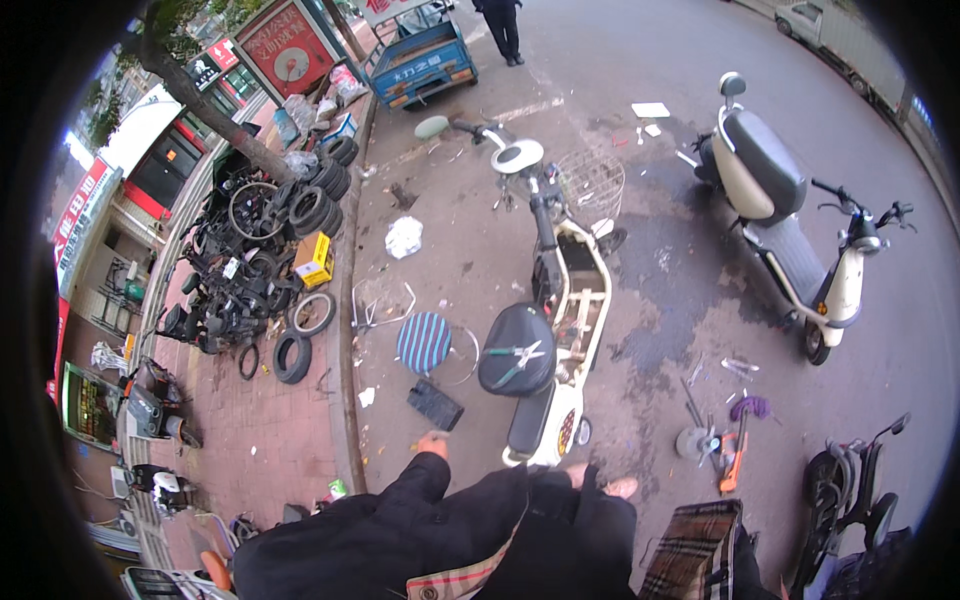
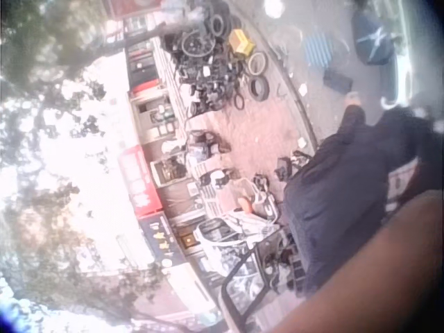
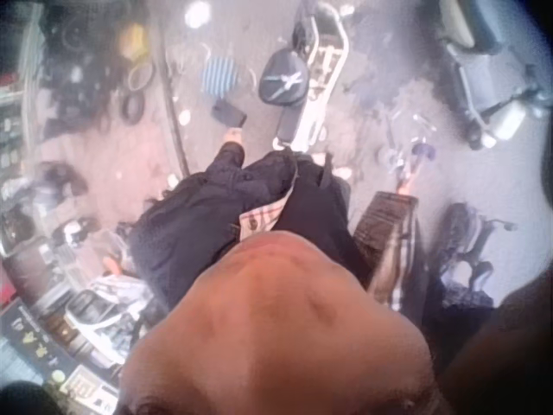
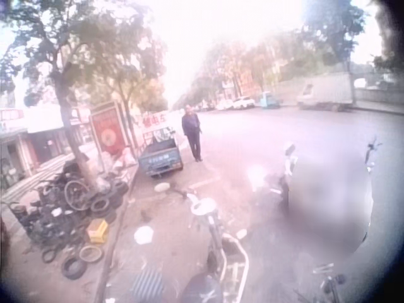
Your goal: The person uses a wrench to loosen and tighten bolts on the rear wheel hub of a scooter. They then retrieve a spray can from a tool cabinet and apply lubricant to the hub area before continuing to adjust the bolts with the wrench.
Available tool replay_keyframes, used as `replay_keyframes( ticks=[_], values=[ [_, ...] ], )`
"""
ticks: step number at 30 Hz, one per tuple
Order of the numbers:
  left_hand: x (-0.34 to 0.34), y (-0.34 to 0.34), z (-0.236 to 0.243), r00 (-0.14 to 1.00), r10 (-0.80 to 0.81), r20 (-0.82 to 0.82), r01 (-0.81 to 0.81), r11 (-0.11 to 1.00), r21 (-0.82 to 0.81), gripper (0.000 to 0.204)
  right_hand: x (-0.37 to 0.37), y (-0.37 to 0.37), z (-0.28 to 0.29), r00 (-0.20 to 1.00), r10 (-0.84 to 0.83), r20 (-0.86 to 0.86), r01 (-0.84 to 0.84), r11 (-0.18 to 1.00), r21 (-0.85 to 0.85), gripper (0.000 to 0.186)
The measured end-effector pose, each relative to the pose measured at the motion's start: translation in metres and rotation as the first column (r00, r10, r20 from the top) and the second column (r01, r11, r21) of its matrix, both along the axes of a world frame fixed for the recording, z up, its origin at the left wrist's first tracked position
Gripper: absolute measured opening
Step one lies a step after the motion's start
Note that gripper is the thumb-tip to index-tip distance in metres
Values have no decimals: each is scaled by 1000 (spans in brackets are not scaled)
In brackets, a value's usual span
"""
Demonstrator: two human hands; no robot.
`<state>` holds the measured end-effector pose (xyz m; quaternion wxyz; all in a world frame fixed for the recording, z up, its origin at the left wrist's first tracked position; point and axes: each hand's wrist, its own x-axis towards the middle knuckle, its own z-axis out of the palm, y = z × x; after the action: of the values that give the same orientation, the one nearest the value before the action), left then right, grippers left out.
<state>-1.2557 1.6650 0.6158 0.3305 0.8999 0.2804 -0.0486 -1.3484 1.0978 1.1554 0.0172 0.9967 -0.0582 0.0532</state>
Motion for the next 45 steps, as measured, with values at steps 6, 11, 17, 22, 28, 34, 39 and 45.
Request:
replay_keyframes(
  ticks=[6, 11, 17, 22, 28, 34, 39, 45],
  values=[
    [26, -5, -12, 1000, 10, 15, -10, 998, -61, 29, -13, -10, -10, 996, -86, -15, 86, 996, -19, 23],
    [62, -33, -13, 996, -93, -10, 92, 990, -109, 27, -39, -19, -14, 973, -229, -25, 227, 973, -43, 24],
    [98, -98, -16, 965, -261, 30, 262, 950, -172, 23, -103, -35, -15, 890, -455, -39, 450, 888, -97, 25],
    [113, -148, -31, 904, -420, 76, 425, 869, -253, 25, -246, -47, -2, 697, -715, -54, 691, 691, -213, 26],
    [110, -184, -71, 884, -467, 6, 434, 817, -379, 29, -509, -4, 22, 176, -984, -8, 855, 157, -495, 27],
    [94, -237, -83, 802, -598, -20, 541, 739, -402, 20, -652, 117, -215, -329, -916, -228, 916, -252, -312, 25],
    [94, -345, -46, 553, -832, 37, 827, 543, -149, 25, -616, 212, -539, -366, -673, -643, 893, -449, -37, 23],
    [75, -470, 18, 434, -836, 336, 887, 331, -322, 31, -519, 98, -709, 93, -847, -523, 993, 41, 110, 24]
  ],
)
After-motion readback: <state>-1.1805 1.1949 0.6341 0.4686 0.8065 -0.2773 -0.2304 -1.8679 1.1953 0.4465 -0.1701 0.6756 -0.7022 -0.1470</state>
